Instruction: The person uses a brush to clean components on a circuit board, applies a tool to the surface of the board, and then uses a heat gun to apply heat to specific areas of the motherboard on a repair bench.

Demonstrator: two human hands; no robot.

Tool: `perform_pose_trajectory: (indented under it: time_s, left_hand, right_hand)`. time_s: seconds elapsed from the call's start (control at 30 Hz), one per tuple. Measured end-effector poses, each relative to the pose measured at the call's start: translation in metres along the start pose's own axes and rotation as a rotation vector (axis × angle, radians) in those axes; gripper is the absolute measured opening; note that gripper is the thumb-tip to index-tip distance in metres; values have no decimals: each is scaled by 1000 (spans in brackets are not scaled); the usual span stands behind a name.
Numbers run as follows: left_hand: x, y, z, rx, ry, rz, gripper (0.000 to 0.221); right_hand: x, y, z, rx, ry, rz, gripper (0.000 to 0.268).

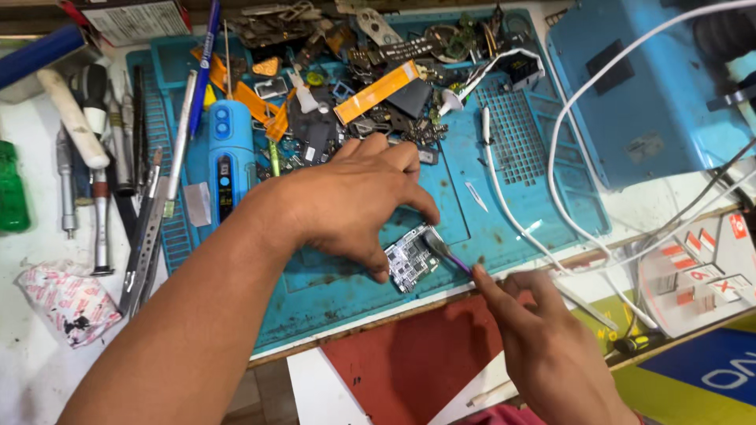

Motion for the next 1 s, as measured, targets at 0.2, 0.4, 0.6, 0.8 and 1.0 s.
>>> perform_pose_trajectory:
  time_s: [0.2, 0.4, 0.6, 0.8, 1.0]
  left_hand:
    - [-2, -1, -1, -1, 6, -23, 89]
    - [-8, -4, -5, -28, 19, -35, 84]
    - [-4, -1, -2, -22, 3, -26, 85]
    - [-1, 3, -3, -63, 56, -81, 80]
    - [-9, -3, -1, -7, -7, -80, 84]
  right_hand:
    - [14, -1, -6, 41, 103, 13, 67]
    - [39, -15, -33, 77, 212, 17, 72]
    - [37, -22, -6, 153, 283, -65, 65]
    - [12, -26, -12, 55, 108, -38, 68]
    - [27, -29, -20, 36, 257, 83, 83]
Point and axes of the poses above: each hand's wrist, its own z-axis towards the middle knuckle, its own x-axis out of the palm, y = z × x, the point moved 6 cm from there along z, towards the middle knuckle, and after that the axes turned 3 degrees about y, right-handed, at the moved point
